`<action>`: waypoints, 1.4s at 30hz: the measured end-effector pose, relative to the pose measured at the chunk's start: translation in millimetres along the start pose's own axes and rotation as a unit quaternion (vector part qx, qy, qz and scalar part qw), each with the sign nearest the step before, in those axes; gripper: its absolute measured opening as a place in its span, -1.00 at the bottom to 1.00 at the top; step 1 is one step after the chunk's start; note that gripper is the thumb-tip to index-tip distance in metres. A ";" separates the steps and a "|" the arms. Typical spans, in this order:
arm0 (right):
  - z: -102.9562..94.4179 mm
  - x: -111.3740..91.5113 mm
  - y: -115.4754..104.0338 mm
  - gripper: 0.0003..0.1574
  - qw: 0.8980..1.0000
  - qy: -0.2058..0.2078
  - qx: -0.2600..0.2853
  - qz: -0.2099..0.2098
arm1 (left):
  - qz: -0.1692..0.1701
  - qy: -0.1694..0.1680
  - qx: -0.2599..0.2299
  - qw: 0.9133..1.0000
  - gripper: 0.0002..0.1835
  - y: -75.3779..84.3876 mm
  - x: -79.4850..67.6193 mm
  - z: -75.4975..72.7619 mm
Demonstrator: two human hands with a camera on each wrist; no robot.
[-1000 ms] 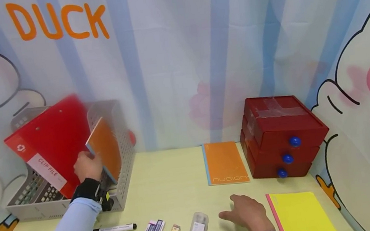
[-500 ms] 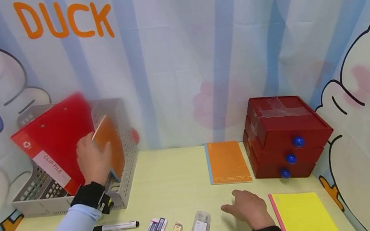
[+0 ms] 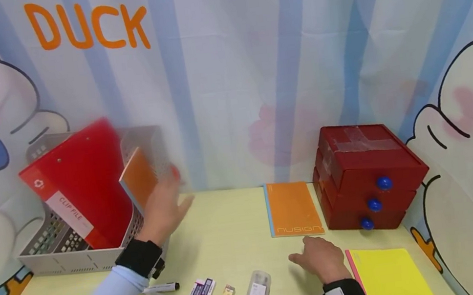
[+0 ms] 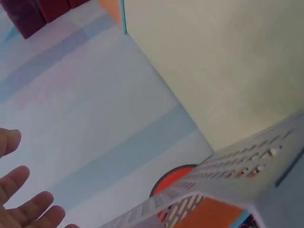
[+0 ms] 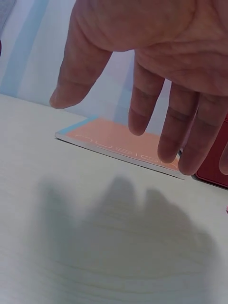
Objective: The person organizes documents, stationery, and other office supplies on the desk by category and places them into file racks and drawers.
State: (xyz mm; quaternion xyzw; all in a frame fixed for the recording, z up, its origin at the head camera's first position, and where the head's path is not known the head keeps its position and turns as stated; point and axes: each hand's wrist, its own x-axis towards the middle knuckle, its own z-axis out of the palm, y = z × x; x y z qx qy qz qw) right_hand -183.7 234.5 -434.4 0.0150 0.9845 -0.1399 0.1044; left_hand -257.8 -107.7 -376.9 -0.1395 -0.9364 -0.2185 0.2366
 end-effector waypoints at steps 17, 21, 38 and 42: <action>-5.1 42.3 1.4 -0.33 0.998 0.045 0.024 0.046 | -0.054 -0.293 0.047 0.953 -0.44 1.3 -32.2 28.9; -1.1 51.4 3.5 -0.33 0.997 0.055 0.029 0.048 | -0.063 -0.318 0.042 0.945 -0.47 2.7 -36.6 26.2; 25.2 86.6 2.5 -0.24 0.987 0.084 0.064 0.122 | -0.070 -0.326 0.028 0.942 -0.48 0.3 -45.0 25.4; 31.7 88.0 -3.5 -0.24 0.981 0.102 0.059 0.156 | -0.072 -0.328 0.029 0.941 -0.50 -3.4 -46.0 28.1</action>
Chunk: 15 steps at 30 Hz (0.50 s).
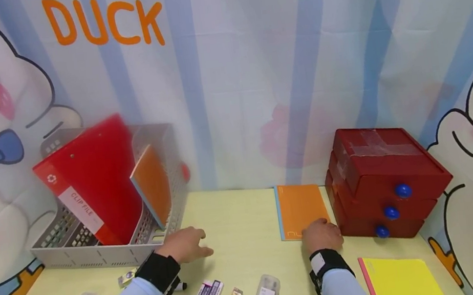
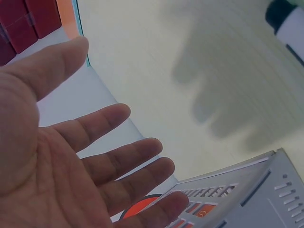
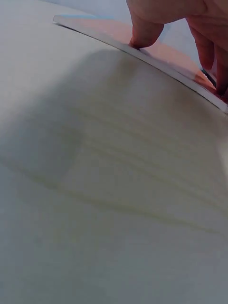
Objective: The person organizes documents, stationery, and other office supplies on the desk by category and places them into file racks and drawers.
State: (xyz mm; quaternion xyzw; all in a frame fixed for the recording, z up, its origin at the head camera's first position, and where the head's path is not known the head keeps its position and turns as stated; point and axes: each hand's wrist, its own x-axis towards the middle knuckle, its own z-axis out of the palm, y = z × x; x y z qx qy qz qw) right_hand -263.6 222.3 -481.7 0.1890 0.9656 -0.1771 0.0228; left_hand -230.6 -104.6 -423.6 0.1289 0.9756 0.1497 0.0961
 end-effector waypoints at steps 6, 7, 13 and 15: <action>-1.2 -3.6 0.3 -0.15 1.000 -0.012 0.007 0.013 | 0.007 0.000 0.003 1.000 -0.50 1.8 0.8 1.9; -2.6 -3.5 0.2 -0.11 1.000 -0.019 0.003 0.010 | 0.009 0.000 0.002 1.000 -0.51 2.8 0.3 1.3; -11.8 -5.3 -4.7 0.15 0.997 -0.074 -0.017 -0.003 | 0.020 -0.001 -0.003 1.000 -0.53 8.0 -0.2 0.6; -13.6 -8.3 -5.1 0.13 0.996 -0.090 -0.011 -0.015 | 0.023 -0.001 -0.004 1.000 -0.53 9.1 0.5 1.5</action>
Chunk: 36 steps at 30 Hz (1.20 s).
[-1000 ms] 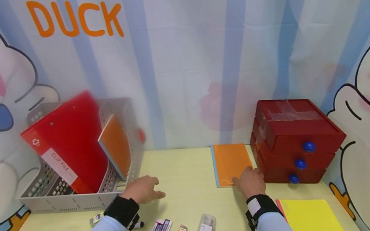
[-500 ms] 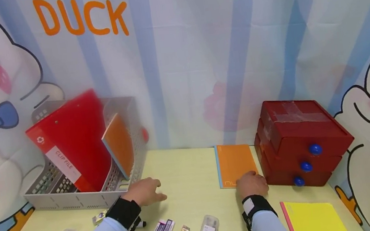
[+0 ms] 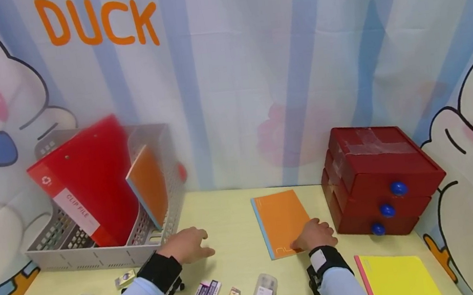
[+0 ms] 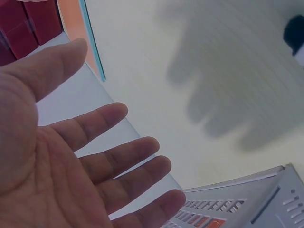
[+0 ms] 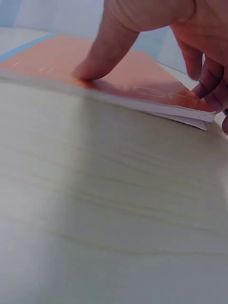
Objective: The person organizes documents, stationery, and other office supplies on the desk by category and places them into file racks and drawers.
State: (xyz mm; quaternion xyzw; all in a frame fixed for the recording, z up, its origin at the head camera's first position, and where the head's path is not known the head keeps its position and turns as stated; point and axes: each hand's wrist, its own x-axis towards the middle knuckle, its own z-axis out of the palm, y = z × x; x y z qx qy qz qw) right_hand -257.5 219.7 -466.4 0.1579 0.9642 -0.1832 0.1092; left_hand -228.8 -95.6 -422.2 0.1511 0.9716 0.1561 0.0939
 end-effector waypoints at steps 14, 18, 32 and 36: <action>1.3 -10.9 3.9 -0.17 0.998 -0.002 0.069 -0.010 | 0.005 0.002 -0.003 1.000 -0.51 -1.9 1.2 5.4; 1.5 -14.2 7.0 -0.51 0.993 0.020 0.117 -0.022 | 0.010 0.007 -0.003 1.000 -0.52 -2.6 2.3 6.8; -2.0 -33.0 -5.8 -0.46 0.925 0.035 0.378 -0.006 | 0.009 0.025 0.004 1.000 -0.57 -5.2 7.0 10.0; -5.8 -39.6 -13.5 -0.48 0.915 0.046 0.401 -0.018 | 0.012 0.036 0.006 0.999 -0.57 -4.6 10.1 10.5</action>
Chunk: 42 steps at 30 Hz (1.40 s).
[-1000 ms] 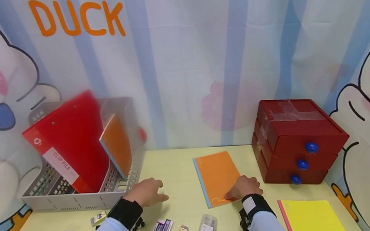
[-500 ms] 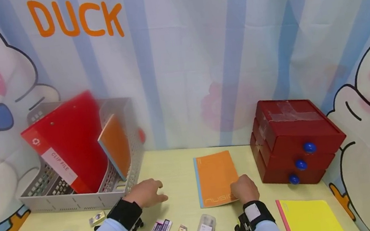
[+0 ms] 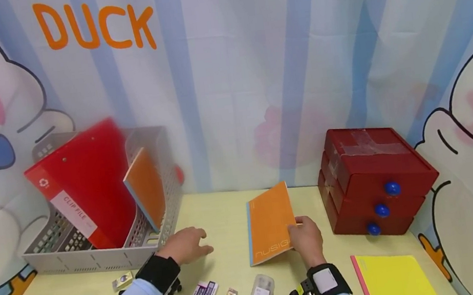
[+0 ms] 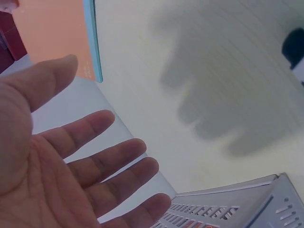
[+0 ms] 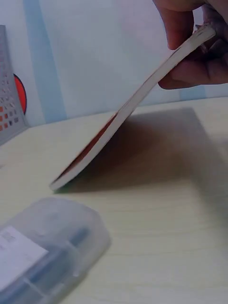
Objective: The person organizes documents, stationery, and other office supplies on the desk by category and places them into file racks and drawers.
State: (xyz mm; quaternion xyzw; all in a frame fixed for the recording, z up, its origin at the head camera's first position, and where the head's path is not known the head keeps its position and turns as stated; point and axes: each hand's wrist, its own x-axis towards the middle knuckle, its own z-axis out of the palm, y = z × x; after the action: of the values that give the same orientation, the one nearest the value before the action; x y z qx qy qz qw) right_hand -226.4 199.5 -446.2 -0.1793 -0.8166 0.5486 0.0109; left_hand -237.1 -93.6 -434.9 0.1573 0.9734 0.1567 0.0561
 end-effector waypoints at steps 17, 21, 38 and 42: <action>9.0 -27.5 -31.8 -0.51 0.990 -0.092 0.110 -0.014 | -0.031 -0.004 -0.092 0.995 -0.25 5.4 8.6 -0.4; 12.2 -32.1 -33.9 -0.56 0.982 -0.129 0.132 -0.024 | -0.026 -0.015 -0.185 0.982 -0.24 3.7 6.9 -3.8; 15.9 -30.4 -19.7 -0.61 0.992 -0.120 0.044 -0.021 | -0.046 0.073 -0.474 0.876 -0.77 13.3 17.0 -10.7; 16.1 -29.0 -15.7 -0.62 0.993 -0.116 0.027 -0.023 | -0.049 0.056 -0.483 0.873 -0.73 13.7 17.0 -11.1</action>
State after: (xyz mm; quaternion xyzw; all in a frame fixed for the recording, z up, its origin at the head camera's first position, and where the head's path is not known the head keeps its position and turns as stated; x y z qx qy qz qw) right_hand -207.1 171.1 -433.3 -0.0949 -0.8013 0.5869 -0.0666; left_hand -250.9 -79.0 -421.0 0.0532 0.7848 0.6125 0.0777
